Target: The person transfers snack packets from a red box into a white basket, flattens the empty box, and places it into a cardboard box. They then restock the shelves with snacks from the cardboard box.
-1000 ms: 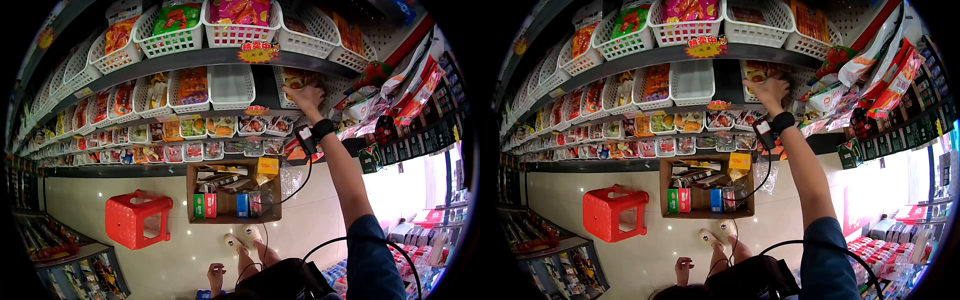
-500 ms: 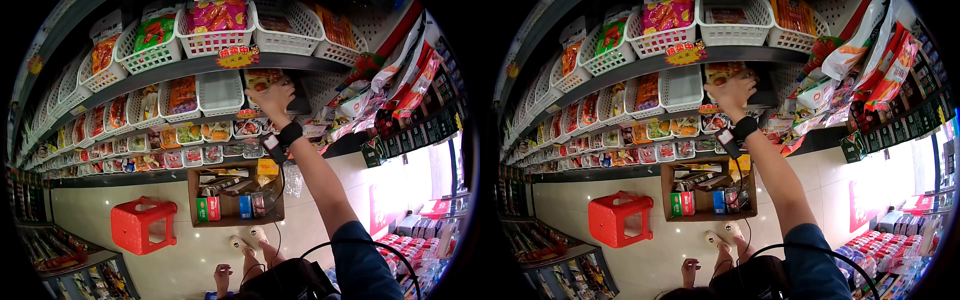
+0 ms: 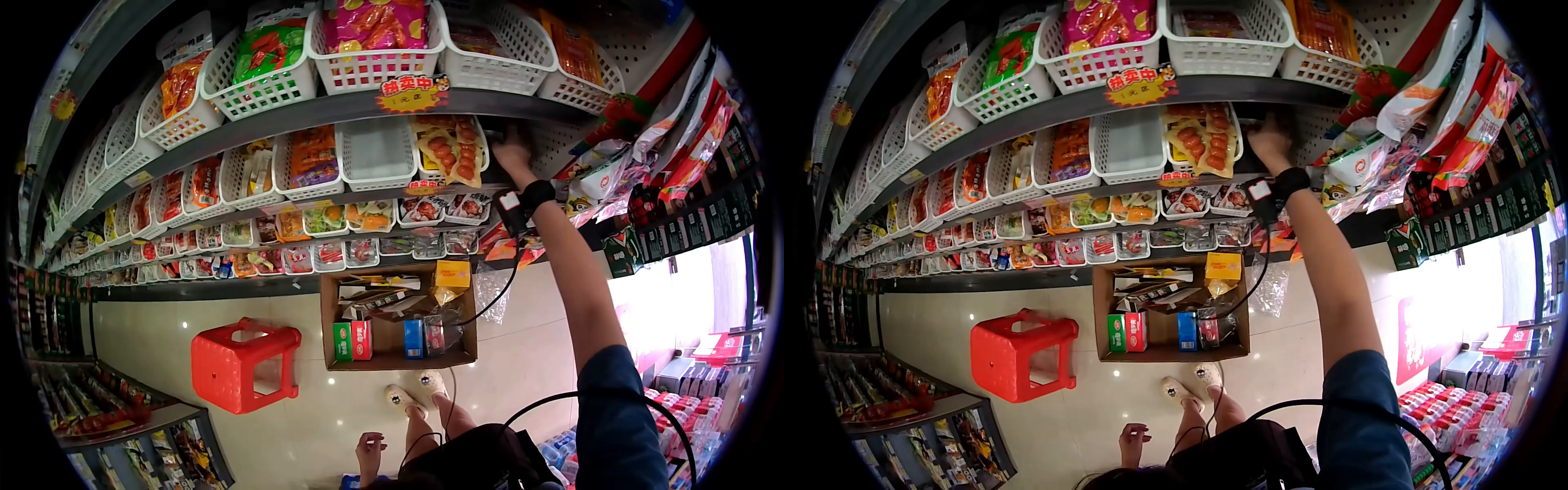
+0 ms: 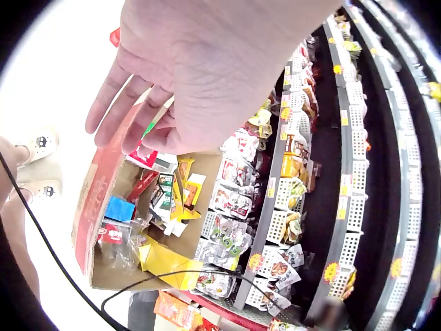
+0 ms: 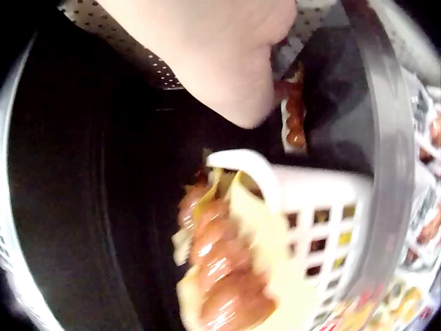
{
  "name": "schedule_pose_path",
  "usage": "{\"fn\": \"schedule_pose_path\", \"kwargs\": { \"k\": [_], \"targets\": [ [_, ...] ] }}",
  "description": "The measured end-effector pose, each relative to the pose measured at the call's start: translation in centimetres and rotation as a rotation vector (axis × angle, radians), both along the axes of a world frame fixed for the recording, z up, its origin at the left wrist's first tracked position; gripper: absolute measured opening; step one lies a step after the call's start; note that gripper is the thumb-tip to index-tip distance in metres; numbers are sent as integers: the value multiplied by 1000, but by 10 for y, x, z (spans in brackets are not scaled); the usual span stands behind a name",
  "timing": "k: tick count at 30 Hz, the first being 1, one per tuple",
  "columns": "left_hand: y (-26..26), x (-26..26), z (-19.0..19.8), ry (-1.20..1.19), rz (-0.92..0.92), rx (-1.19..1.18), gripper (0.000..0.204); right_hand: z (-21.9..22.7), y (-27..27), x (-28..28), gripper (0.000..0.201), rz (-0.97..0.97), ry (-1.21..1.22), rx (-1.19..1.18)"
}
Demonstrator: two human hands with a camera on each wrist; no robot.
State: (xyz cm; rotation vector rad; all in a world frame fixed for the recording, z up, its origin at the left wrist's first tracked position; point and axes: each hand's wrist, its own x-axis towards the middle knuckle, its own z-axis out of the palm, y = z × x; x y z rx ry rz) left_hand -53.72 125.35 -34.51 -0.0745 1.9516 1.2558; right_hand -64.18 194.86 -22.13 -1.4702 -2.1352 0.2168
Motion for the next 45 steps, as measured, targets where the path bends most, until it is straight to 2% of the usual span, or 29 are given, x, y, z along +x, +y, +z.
{"fn": "schedule_pose_path", "kwargs": {
  "k": [1, 4, 7, 10, 13, 14, 16, 18, 19, 21, 24, 27, 28, 31, 32, 36, 42, 45],
  "targets": [
    [-3, 1, -3, -2, 12, 4, 8, -9, 5, 4, 45, 86, -110, 116],
    [-8, 3, 0, -26, -13, -26, 9, 6, 0, 9, 42, 317, -226, -109],
    [-11, 3, 1, -35, -14, -38, 9, 9, 1, 15, 38, 337, -432, 82],
    [-14, 5, -3, -31, 14, -32, 10, -3, 7, 19, 37, 142, -210, 83],
    [-11, 4, 1, 1, 11, -38, 10, 50, -21, 18, 33, 125, 402, -297],
    [-11, 5, 1, 4, 25, -29, 9, 65, -32, 16, 28, 203, 602, -370],
    [-13, 5, 1, 7, 45, -12, 8, 89, -56, 3, 27, 367, 754, -335],
    [-14, 6, -1, 15, 38, -12, 8, 92, -69, -15, 24, 531, 831, -259],
    [-14, 6, -3, 19, 31, -11, 8, 74, -57, -27, 28, 613, 807, -145],
    [-10, 7, -2, 25, 23, 4, 8, 62, -52, -47, 47, 448, 313, 155],
    [-7, 4, 3, 9, 36, 9, 8, 64, -74, -53, 67, 194, 293, -79],
    [-6, 7, 2, 3, 54, 5, 7, 71, -109, -41, 71, 338, 324, 89],
    [-7, 9, 0, 15, 51, 6, 7, 67, -118, -39, 69, 405, 241, 196],
    [-11, 18, -2, 25, 41, -11, 7, 60, -134, -41, 65, 423, 158, 269],
    [-11, 17, -1, 29, 35, -21, 7, 58, -131, -47, 62, 382, 156, 303],
    [-11, 20, 2, -13, 32, -19, 6, 54, -123, -68, 69, 210, 45, 315],
    [-4, 23, 3, 50, -1, -4, 7, 56, -123, -72, 76, 181, 33, 315],
    [1, 20, 13, 10, 4, -8, 8, 66, -125, -66, 76, 176, -5, 198]
  ]
}}
